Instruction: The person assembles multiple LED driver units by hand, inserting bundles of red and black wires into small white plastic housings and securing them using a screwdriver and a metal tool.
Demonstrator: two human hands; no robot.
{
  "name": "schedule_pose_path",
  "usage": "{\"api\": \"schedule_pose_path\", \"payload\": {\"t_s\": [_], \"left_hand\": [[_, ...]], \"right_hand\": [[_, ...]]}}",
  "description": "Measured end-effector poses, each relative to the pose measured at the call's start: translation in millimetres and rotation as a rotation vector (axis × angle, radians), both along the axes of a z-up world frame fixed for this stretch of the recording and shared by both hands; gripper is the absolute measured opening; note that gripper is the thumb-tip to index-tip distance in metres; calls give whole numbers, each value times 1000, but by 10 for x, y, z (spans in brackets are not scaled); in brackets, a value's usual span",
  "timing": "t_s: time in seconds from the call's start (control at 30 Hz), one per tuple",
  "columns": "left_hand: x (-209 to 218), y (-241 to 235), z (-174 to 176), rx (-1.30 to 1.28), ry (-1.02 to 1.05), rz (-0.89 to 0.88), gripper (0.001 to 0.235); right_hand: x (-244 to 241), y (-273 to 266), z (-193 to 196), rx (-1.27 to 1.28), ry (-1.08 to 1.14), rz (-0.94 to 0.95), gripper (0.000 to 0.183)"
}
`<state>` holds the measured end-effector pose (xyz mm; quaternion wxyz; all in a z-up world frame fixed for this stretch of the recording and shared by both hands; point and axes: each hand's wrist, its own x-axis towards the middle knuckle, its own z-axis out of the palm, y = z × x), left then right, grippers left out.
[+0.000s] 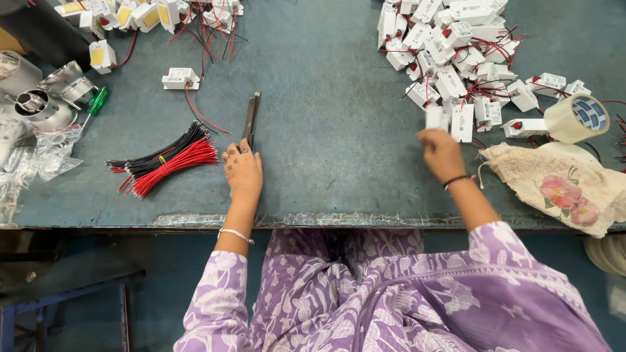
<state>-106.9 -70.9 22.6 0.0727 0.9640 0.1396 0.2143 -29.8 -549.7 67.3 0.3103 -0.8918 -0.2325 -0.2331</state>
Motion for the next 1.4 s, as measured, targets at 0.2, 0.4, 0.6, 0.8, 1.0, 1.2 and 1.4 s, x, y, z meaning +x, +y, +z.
{"api": "schedule_pose_path", "payload": {"t_s": [0.2,0.4,0.6,0.8,1.0,1.2,1.4], "left_hand": [[-80,119,32,-189,5,-38,54],[-250,295,-4,-201,139,-10,46],[-602,381,130,-527,215,49,51],[-947,183,582,-677,-77,-6,39],[-1586,-935,1373,-813,-155,-368,27],[-1561,-1468,1588,-1166,59,-916,36],[-757,-1924,913,-681,11,-794,64]], "right_hand": [[-753,293,145,-336,213,319,15],[-991,93,288,-138,149,384,11],[-1074,440,413,-105,271,409,30],[-1193,767,647,-51,58,266,27],[-1683,1095,1180,-93,-181,378,30],[-1929,1021,1256,-221,-24,378,39],[-1972,420,1235,482,306,153,21]]}}
